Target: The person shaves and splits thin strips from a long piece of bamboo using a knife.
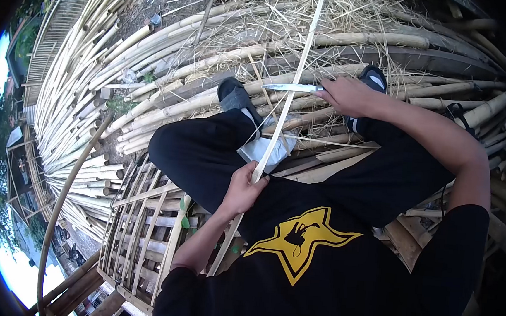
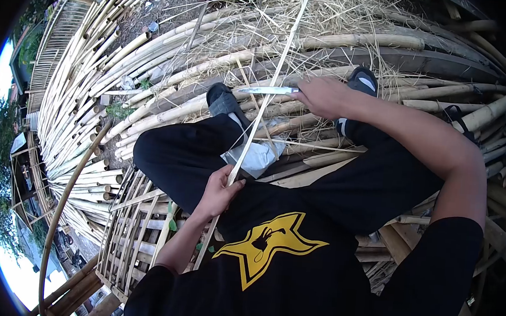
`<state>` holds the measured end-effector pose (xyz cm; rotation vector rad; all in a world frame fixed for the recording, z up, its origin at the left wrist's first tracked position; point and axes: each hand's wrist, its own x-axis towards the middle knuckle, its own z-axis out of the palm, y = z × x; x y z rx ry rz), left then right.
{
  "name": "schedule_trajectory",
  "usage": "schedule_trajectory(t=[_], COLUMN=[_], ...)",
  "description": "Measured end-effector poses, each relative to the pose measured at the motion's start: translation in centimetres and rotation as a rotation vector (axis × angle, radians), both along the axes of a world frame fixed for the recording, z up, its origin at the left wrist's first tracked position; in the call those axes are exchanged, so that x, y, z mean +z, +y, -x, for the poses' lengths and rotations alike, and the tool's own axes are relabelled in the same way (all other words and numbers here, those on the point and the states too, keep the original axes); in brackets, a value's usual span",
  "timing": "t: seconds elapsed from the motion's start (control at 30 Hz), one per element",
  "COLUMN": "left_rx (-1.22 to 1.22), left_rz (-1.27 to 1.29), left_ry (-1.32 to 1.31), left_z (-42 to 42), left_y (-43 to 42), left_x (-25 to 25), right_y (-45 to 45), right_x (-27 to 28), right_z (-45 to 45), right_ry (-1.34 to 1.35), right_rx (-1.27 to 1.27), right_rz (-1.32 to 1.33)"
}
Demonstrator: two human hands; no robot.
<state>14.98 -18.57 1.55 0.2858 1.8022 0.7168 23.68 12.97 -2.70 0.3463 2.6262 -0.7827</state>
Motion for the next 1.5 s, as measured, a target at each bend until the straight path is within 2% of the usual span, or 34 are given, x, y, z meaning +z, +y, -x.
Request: schedule_trajectory(t=[0.07,0.13,0.17,0.27,0.3,0.33,0.37,0.4,0.47,0.53,0.6,0.67,0.73,0.8,0.87,1.0,1.07,1.27,1.5], left_rx=[0.0,-0.097,-0.1,-0.13,-0.076,-0.026,-0.007,0.101,0.098,0.125,0.141,0.19,0.137,0.065,0.048,0.066,0.021,0.003,-0.015], left_rz=[0.002,-0.101,-0.092,-0.095,-0.131,-0.157,-0.224,-0.148,-0.167,-0.184,-0.19,-0.218,-0.244,-0.187,-0.224,-0.153,-0.122,-0.09,-0.107], left_ry=[0.009,0.129,0.123,0.108,0.103,0.08,0.094,-0.035,-0.041,-0.148,-0.209,-0.471,-0.508,-0.499,-0.536,-0.642,-0.558,-0.383,-0.245], left_z=[-0.1,-0.2,-0.2,-0.2,-0.1,-0.5,-0.6,-0.6,-0.4,0.2,1.0,2.0,3.1,4.2,5.0,5.4,4.8,4.7,4.5], left_y=[-0.1,-0.5,-1.0,-2.3,-2.6,-3.1,-2.4,-1.0,-0.4,0.1,1.2,2.5,4.2,6.6,8.1,9.5,9.6,9.1,9.1], left_x=[-0.1,-0.4,-0.4,-0.9,-1.0,-0.7,-0.5,1.0,-0.2,-0.8,-0.5,-0.3,-0.6,-0.4,-1.2,-2.6,-3.1,-5.8,-6.6], right_y=[0.7,4.5,10.1,28.7,31.5,32.0,34.1,33.1,30.4,25.1,21.3,16.2,11.4,8.7,5.2,-0.6,-2.8,-5.4,-5.3], right_x=[0.7,0.6,-2.5,-3.6,-3.4,-2.6,-4.3,-4.6,-5.0,-1.0,0.9,4.0,8.0,6.1,8.4,6.5,6.0,2.3,0.4], right_z=[-0.1,0.0,0.3,-5.1,-6.9,-8.1,-9.1,-8.7,-7.9,-3.9,-1.0,1.6,3.7,4.8,5.1,3.5,2.3,0.0,-0.1], right_ry=[0.034,0.067,0.067,-0.019,-0.033,-0.053,0.036,0.035,0.175,0.007,0.012,0.115,0.179,0.547,0.292,0.068,-0.058,-0.151,-0.053], right_rx=[0.071,0.359,0.03,-0.828,-0.769,-0.543,-0.622,-0.614,-0.593,-0.653,-0.735,-0.719,-0.43,-0.279,-0.216,-0.207,-0.183,-0.115,-0.116], right_rz=[0.003,-0.142,-0.277,-0.759,-0.778,-0.808,-0.656,-0.658,-0.493,-0.234,-0.114,-0.039,-0.265,-0.129,-0.099,0.001,0.097,0.18,0.276])
